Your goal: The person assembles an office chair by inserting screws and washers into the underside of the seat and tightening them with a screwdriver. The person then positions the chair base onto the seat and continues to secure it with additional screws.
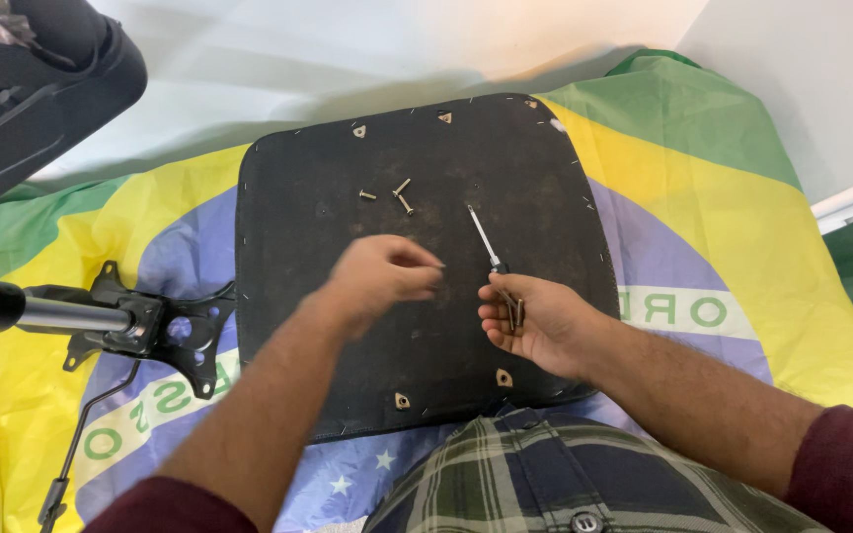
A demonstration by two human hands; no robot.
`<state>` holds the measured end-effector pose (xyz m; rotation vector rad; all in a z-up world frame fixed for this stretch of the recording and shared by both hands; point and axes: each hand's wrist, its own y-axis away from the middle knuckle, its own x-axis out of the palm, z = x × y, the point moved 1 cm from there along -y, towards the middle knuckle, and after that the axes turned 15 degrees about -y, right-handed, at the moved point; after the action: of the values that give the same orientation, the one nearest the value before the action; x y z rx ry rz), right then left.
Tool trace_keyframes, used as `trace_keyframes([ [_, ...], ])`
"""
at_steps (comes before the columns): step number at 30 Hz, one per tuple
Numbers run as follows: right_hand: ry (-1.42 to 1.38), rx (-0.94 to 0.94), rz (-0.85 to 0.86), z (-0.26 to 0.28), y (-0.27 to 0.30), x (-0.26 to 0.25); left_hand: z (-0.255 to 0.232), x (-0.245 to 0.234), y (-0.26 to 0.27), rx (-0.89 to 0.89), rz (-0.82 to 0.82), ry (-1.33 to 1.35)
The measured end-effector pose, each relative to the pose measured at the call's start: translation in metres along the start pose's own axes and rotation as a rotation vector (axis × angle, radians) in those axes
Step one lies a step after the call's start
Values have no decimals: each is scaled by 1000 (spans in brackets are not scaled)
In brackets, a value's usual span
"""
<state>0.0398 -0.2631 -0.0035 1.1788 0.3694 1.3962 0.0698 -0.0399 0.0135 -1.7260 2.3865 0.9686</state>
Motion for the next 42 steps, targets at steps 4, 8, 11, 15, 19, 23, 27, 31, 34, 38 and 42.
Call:
trace_keyframes([
  [4, -130, 63, 81, 1, -3, 5, -25, 50, 15, 95, 64, -79],
  [8, -168, 52, 171, 3, -5, 5, -43, 68, 27, 146, 61, -271],
  [11, -148, 22, 204, 5, -5, 3, -49, 67, 32, 226, 17, -312],
  [15, -182, 37, 170, 8, -6, 1, -40, 45, 22, 195, -159, -392],
  [19, -154, 33, 94, 8, -6, 5, -7, 16, 8, 165, -477, -661],
  [23, -115, 24, 81, 8, -5, 8, 35, 1, 0, 279, -526, -944],
  [27, -67, 13, 46, 8, -4, 9, 52, 2, 0, 229, -456, -1031],
  [31, -68, 15, 25, 8, -2, 9, 29, 6, 10, 73, -419, -872],
  [34, -82, 29, 37, 8, -1, 12, -2, 19, 22, 145, -389, -705],
  [38, -81, 56, 41, 9, 1, 15, -29, 40, 32, 295, -219, -603],
  [42, -66, 55, 32, 9, -2, 12, -21, 26, 9, 354, -499, -721],
])
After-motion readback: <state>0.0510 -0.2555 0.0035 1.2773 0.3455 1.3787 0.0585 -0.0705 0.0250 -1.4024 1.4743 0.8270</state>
